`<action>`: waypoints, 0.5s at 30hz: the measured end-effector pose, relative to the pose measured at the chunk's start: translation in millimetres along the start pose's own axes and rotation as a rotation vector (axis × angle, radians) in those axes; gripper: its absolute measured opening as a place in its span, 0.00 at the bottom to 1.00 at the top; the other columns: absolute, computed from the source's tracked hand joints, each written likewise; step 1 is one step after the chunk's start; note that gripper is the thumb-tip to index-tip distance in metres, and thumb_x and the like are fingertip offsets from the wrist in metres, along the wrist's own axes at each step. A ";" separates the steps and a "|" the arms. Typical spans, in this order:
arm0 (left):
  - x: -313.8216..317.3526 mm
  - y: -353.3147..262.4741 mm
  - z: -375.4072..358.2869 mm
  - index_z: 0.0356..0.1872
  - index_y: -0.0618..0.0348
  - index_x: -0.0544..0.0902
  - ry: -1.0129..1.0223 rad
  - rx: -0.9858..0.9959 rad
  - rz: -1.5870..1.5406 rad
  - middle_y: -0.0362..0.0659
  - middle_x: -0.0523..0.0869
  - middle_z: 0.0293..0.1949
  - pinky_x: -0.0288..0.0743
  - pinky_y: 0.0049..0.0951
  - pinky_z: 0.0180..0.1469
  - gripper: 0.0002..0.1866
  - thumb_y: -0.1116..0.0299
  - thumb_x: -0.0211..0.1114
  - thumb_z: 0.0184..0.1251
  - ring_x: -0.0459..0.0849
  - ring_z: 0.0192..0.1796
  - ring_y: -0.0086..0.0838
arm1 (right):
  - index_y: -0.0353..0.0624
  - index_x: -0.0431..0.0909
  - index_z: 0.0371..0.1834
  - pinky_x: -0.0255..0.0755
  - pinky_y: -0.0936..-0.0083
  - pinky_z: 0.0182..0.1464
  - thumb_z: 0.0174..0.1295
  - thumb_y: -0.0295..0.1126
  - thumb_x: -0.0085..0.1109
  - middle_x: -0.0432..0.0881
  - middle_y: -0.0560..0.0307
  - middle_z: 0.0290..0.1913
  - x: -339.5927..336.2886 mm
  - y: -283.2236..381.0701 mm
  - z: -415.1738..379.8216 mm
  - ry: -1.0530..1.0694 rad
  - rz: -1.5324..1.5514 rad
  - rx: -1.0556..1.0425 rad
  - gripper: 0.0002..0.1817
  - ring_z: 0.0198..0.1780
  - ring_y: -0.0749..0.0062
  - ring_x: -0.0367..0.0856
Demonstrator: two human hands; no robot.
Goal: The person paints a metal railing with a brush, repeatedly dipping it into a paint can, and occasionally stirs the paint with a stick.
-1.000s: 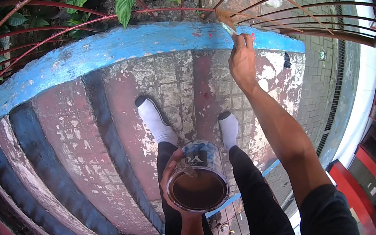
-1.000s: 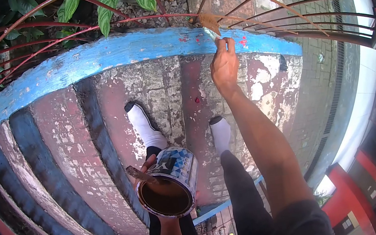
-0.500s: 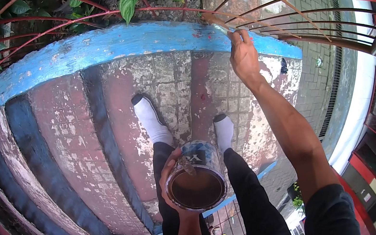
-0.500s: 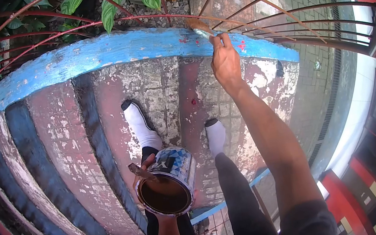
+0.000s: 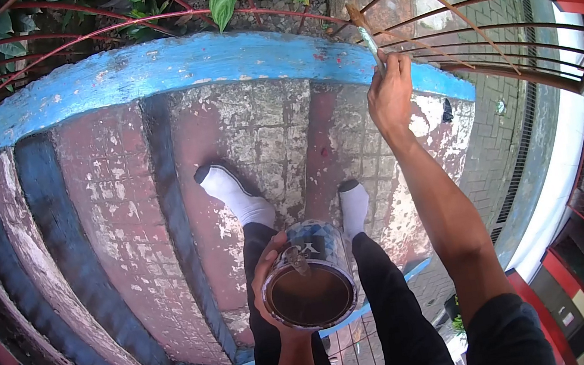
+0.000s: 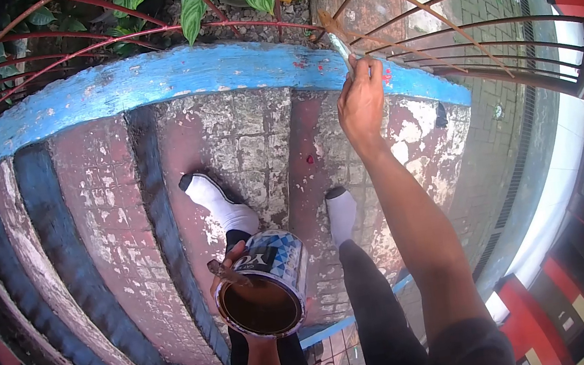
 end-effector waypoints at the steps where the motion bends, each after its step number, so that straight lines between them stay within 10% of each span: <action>1: -2.4 4.1 -3.2 0.75 0.64 0.73 0.003 -0.011 -0.003 0.64 0.81 0.73 0.79 0.49 0.77 0.30 0.65 0.74 0.79 0.83 0.74 0.52 | 0.30 0.80 0.62 0.77 0.48 0.60 0.69 0.13 0.58 0.76 0.37 0.56 8.2 0.9 -2.7 0.009 0.021 0.056 0.19 0.58 0.35 0.82; 15: -8.7 7.6 8.1 0.74 0.65 0.73 -0.033 -0.014 -0.088 0.66 0.80 0.73 0.83 0.48 0.75 0.24 0.64 0.63 0.87 0.83 0.74 0.51 | 0.34 0.80 0.65 0.80 0.42 0.52 0.69 0.12 0.53 0.76 0.38 0.60 41.8 5.8 -25.2 0.199 0.000 0.075 0.22 0.51 0.31 0.86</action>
Point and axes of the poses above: each hand's wrist, its own z-axis towards the middle knuckle, its own x-axis out of the palm, y = z × x, the point moved 6 cm from there along z, towards the middle knuckle
